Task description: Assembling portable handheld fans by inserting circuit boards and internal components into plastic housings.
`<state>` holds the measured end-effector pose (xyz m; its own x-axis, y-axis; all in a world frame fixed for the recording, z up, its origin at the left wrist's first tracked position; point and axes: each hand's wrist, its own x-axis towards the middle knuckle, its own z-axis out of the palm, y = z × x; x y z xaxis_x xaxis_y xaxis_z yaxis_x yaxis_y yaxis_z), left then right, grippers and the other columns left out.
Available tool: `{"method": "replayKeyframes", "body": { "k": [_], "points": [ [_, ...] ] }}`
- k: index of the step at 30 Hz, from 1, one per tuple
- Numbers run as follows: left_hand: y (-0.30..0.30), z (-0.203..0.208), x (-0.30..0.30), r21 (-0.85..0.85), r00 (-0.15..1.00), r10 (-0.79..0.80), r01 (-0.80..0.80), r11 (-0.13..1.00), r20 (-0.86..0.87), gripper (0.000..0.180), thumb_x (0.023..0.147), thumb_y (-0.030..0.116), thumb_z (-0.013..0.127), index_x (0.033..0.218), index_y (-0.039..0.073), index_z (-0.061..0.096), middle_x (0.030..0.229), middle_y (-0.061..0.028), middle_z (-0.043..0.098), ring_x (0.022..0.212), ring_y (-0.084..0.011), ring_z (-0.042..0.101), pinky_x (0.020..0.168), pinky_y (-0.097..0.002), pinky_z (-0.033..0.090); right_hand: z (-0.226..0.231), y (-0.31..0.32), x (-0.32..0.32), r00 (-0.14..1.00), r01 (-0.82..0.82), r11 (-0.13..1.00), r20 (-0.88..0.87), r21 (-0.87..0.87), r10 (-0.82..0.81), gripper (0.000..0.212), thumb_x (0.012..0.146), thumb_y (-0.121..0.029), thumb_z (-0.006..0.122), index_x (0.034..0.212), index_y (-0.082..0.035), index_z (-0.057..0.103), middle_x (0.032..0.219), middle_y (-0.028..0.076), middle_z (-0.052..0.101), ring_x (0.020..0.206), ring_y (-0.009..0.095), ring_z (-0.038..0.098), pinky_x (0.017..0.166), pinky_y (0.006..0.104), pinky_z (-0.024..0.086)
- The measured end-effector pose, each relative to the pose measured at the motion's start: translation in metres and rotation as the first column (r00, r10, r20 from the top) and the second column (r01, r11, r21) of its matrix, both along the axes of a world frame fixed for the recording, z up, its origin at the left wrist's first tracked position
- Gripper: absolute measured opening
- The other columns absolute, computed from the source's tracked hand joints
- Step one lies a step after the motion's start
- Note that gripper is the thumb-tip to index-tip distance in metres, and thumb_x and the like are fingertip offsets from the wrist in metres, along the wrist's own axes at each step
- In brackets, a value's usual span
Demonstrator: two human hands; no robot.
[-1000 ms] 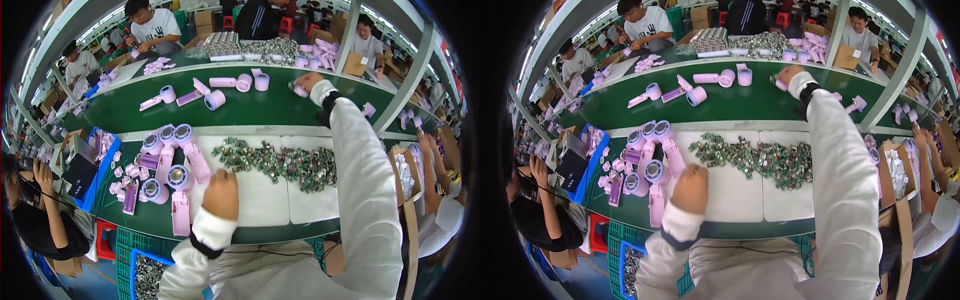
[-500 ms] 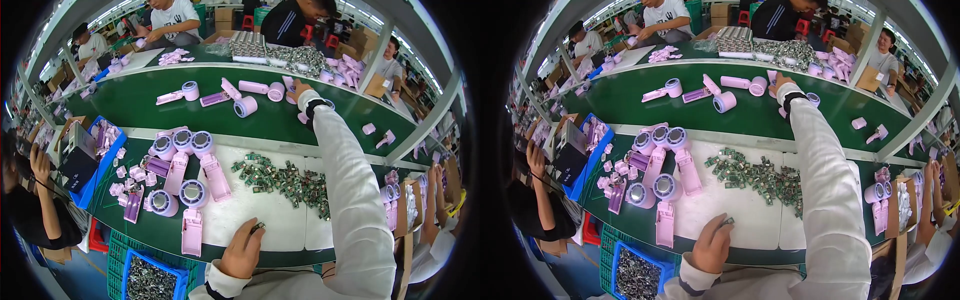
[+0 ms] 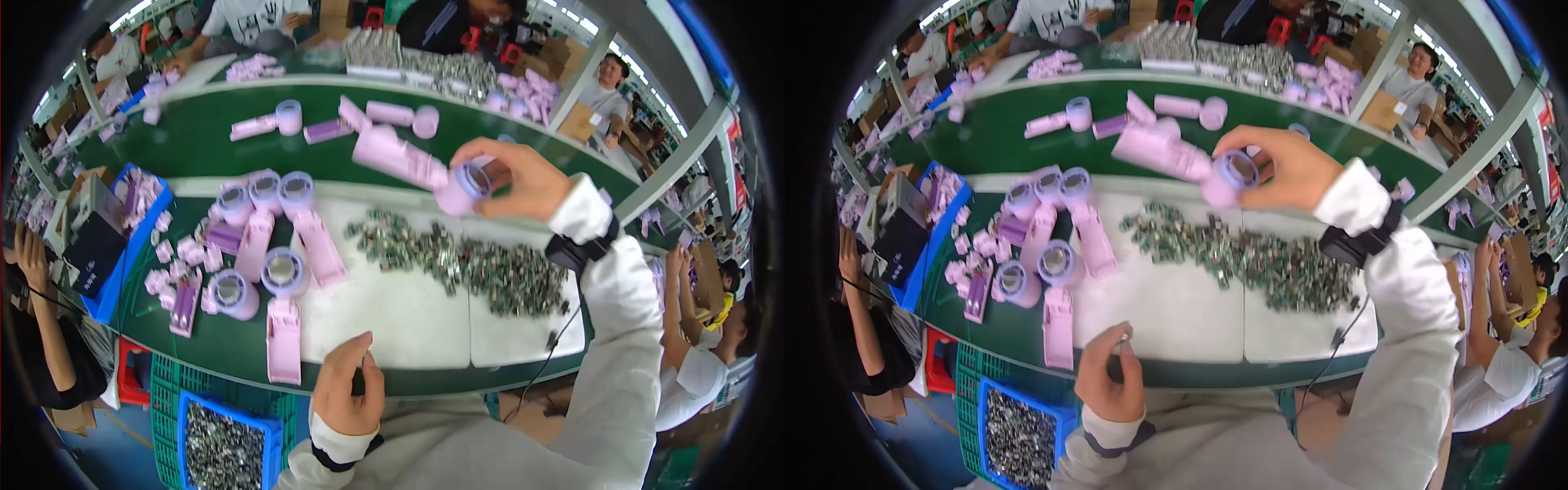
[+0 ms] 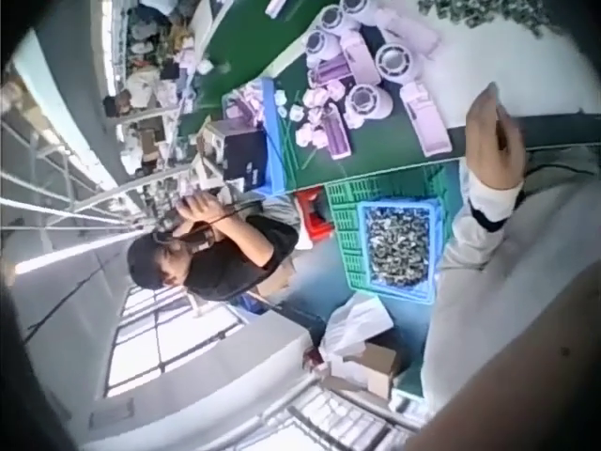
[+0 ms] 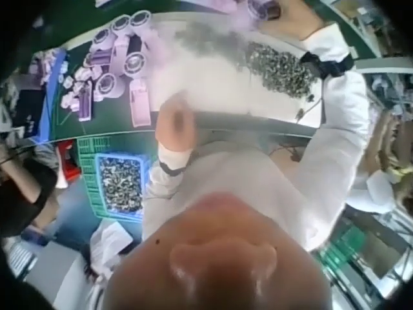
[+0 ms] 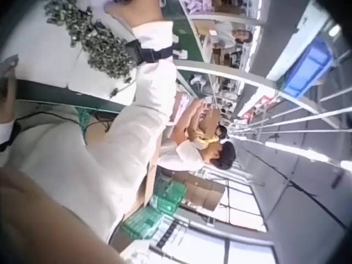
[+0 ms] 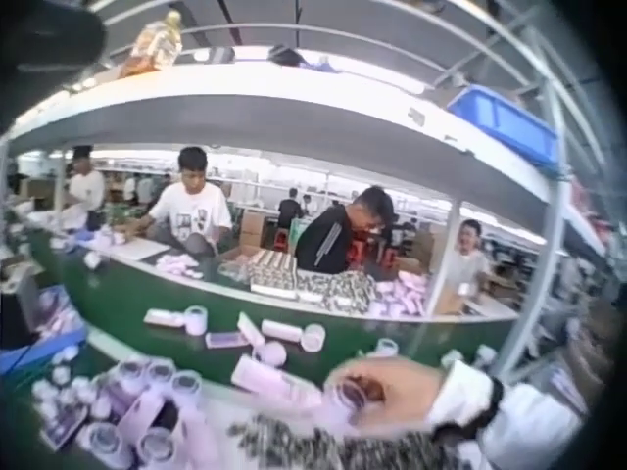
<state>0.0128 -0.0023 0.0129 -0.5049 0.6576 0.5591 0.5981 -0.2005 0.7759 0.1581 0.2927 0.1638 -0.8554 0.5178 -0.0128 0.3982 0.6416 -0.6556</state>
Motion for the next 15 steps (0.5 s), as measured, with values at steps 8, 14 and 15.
{"method": "replayKeyframes", "body": {
  "k": [8, 14, 15],
  "points": [
    [-0.002, -0.022, 0.005, 0.068, 0.956, -0.208, 0.226, 0.972, -0.208, 0.046, 0.074, -0.017, 0.067, 0.118, -0.001, 0.064, 0.111, -0.0168, 0.07, 0.097, -0.0335, 0.069, 0.081, -0.0394, 0.056, -0.043, -0.107, 0.021, 0.927, -0.37, 0.884, 0.174, 0.285, 0.332, 0.055, 0.069, 0.005, 0.074, 0.121, -0.01, 0.064, 0.128, 0.012, 0.062, 0.11, 0.033, 0.063, 0.091, 0.0399, 0.055],
    [0.0, -0.038, 0.01, 0.032, 0.953, -0.235, 0.245, 0.969, -0.191, 0.045, 0.075, -0.016, 0.068, 0.117, -0.001, 0.065, 0.111, -0.0163, 0.07, 0.097, -0.0343, 0.068, 0.082, -0.0388, 0.055, -0.054, -0.106, 0.028, 0.935, -0.352, 0.777, 0.16, 0.522, 0.316, 0.053, 0.074, 0.006, 0.072, 0.123, -0.012, 0.066, 0.136, 0.009, 0.06, 0.117, 0.034, 0.061, 0.096, 0.0424, 0.054],
    [-0.001, -0.038, 0.01, 0.036, 0.951, -0.247, 0.257, 0.966, -0.185, 0.045, 0.075, -0.016, 0.068, 0.117, -0.001, 0.065, 0.111, -0.0163, 0.07, 0.097, -0.0343, 0.068, 0.082, -0.0388, 0.055, -0.054, -0.102, 0.026, 0.938, -0.346, 0.78, 0.168, 0.521, 0.304, 0.053, 0.074, 0.006, 0.072, 0.123, -0.012, 0.066, 0.136, 0.009, 0.06, 0.117, 0.034, 0.061, 0.096, 0.0424, 0.054]
  ]
}}
